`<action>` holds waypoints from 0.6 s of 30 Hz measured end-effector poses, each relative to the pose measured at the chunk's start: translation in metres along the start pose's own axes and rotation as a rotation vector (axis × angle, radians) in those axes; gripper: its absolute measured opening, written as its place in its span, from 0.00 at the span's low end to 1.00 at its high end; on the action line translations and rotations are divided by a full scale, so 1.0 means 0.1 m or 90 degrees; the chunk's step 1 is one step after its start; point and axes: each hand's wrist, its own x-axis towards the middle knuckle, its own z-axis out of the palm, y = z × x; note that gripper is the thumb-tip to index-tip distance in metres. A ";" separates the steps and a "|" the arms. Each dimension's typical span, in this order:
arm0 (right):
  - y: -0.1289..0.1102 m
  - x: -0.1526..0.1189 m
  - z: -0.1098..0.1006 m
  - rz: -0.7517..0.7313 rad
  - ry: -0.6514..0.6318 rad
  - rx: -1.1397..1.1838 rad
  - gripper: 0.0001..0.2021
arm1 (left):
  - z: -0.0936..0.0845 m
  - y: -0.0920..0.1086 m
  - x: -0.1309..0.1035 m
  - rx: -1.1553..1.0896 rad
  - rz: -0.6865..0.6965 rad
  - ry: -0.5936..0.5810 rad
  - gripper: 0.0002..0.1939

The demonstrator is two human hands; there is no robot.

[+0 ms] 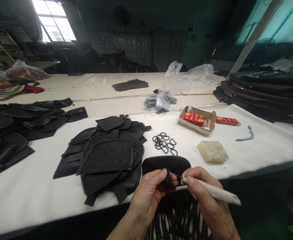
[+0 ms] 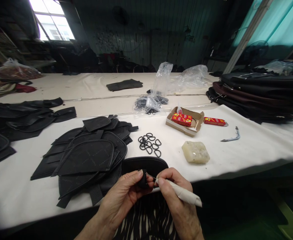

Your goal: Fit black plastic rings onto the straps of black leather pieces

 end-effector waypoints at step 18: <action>-0.12 -0.10 -0.24 0.011 0.031 0.158 0.06 | 0.02 -0.04 0.00 -0.028 0.004 0.047 0.07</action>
